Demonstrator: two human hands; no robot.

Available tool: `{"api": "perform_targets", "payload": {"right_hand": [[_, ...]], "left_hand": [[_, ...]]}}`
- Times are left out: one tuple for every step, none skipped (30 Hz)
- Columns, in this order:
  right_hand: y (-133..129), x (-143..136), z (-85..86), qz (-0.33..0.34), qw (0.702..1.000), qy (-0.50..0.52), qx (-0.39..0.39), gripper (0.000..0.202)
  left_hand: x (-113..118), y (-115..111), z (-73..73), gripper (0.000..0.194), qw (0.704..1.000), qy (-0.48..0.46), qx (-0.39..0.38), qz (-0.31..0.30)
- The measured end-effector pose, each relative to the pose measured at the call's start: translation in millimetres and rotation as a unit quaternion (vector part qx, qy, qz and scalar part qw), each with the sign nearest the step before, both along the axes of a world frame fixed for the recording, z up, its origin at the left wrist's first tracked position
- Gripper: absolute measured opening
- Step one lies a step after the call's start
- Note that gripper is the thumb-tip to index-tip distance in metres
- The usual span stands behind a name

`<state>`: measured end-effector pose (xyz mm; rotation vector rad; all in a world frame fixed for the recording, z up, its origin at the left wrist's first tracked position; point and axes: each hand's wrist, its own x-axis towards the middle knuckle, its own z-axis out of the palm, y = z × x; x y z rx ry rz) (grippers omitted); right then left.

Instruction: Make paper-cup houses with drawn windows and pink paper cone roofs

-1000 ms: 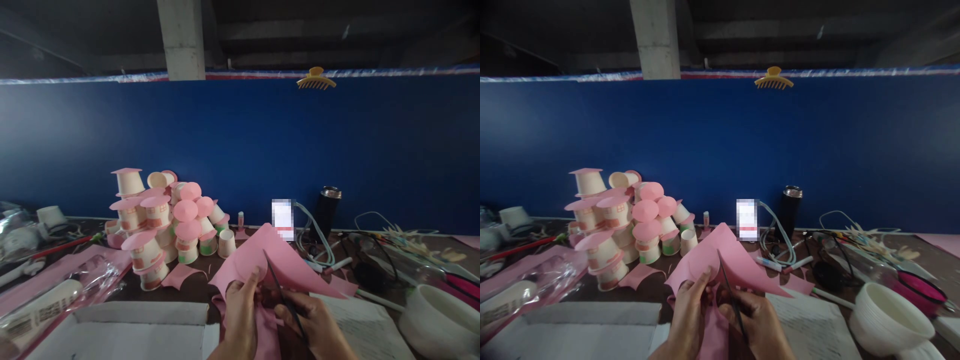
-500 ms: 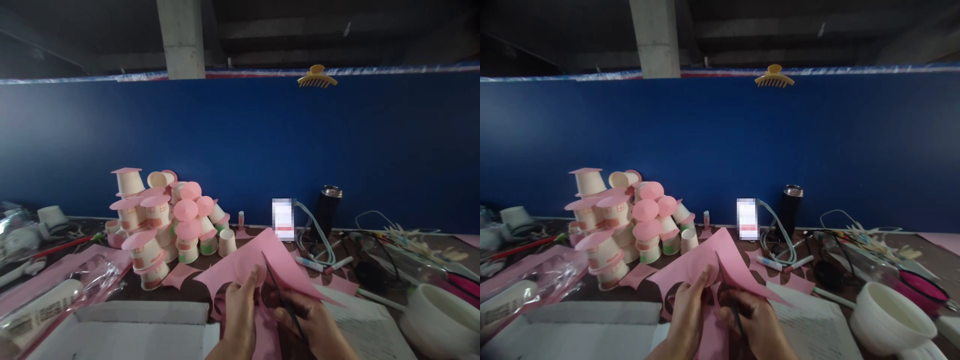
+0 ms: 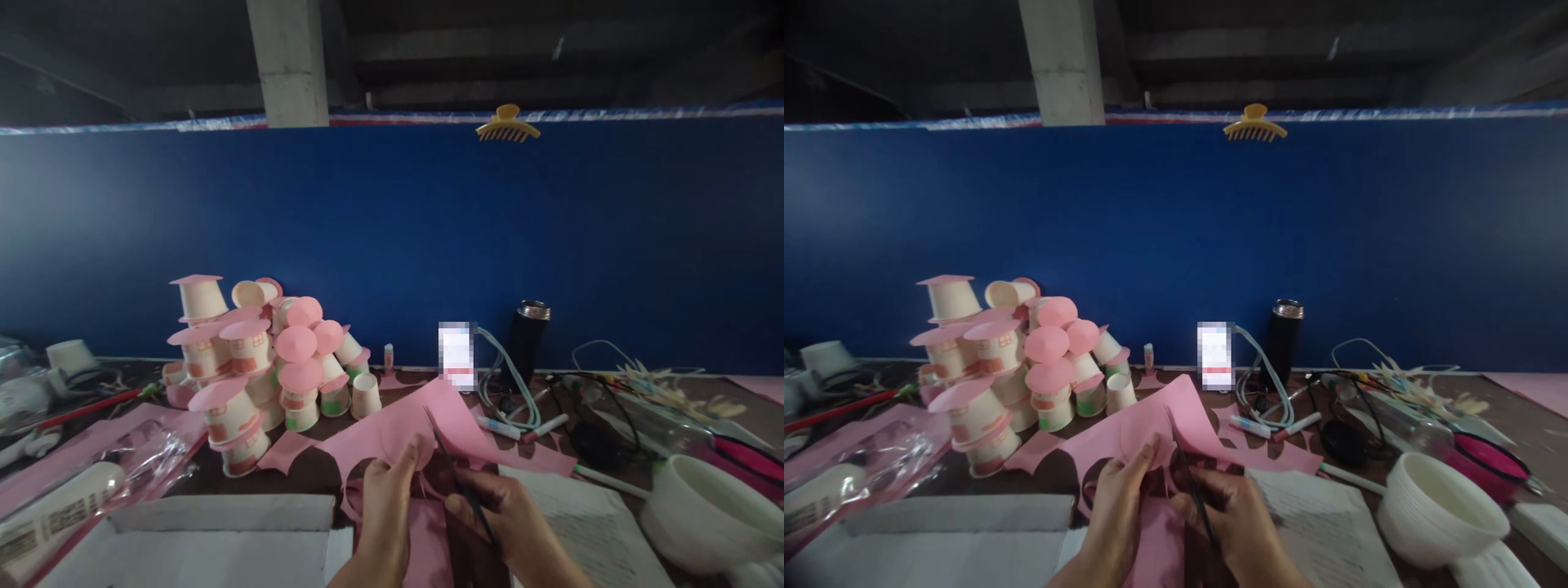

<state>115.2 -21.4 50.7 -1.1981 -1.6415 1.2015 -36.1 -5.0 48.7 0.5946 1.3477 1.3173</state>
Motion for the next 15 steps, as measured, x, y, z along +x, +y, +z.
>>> {"api": "perform_targets", "payload": {"right_hand": [[0, 0, -0.7, 0.000, 1.000, -0.005, 0.002, 0.034], [1, 1, -1.5, -0.001, 1.000, -0.009, 0.005, 0.034], [1, 1, -2.3, -0.001, 1.000, -0.012, 0.006, 0.035], [1, 1, -3.0, -0.001, 1.000, -0.013, 0.007, 0.035], [0, 2, -3.4, -0.001, 1.000, -0.014, 0.007, 0.036], [0, 2, -3.5, -0.002, 1.000, -0.015, 0.007, 0.036], [0, 2, -3.4, -0.002, 1.000, -0.016, 0.006, 0.037], [-1, 1, -3.1, -0.003, 1.000, -0.015, 0.005, 0.037], [-1, 1, -2.6, -0.002, 1.000, -0.013, 0.003, 0.037], [-2, 1, -2.1, -0.001, 1.000, -0.009, 0.002, 0.038], [-2, 1, -1.6, 0.000, 1.000, -0.005, 0.001, 0.037], [-2, 1, -1.3, 0.001, 1.000, -0.004, 0.001, 0.037], [-3, 1, -1.3, 0.002, 1.000, -0.004, 0.000, 0.037], [-3, 0, -1.6, 0.002, 1.000, -0.005, 0.002, 0.037], [-2, 1, -2.1, 0.001, 1.000, -0.007, 0.005, 0.036]], "left_hand": [[0, 0, 0.2, 0.047, 1.000, -0.002, -0.002, 0.003], [0, 0, -0.1, 0.045, 1.000, -0.004, -0.001, 0.005], [-1, 0, -0.6, 0.044, 1.000, -0.007, 0.001, 0.007], [-1, 0, -1.4, 0.042, 1.000, -0.010, 0.002, 0.010], [-1, 0, -2.3, 0.041, 1.000, -0.013, 0.004, 0.013], [-2, 0, -3.3, 0.041, 1.000, -0.016, 0.005, 0.014], [-2, 0, -4.5, 0.041, 1.000, -0.021, 0.006, 0.014], [-2, 1, -5.6, 0.042, 1.000, -0.028, 0.009, 0.011], [-3, 1, -6.9, 0.043, 0.999, -0.035, 0.010, 0.008], [-3, 1, -8.1, 0.044, 0.999, -0.040, 0.010, 0.007], [-4, 2, -9.1, 0.045, 0.999, -0.042, 0.008, 0.008], [-4, 2, -9.9, 0.045, 0.999, -0.041, 0.006, 0.010], [-5, 2, -10.2, 0.045, 0.999, -0.040, 0.006, 0.010], [-5, 2, -10.0, 0.045, 0.999, -0.038, 0.007, 0.011], [-5, 1, -9.1, 0.045, 0.999, -0.036, 0.012, 0.009]]}}
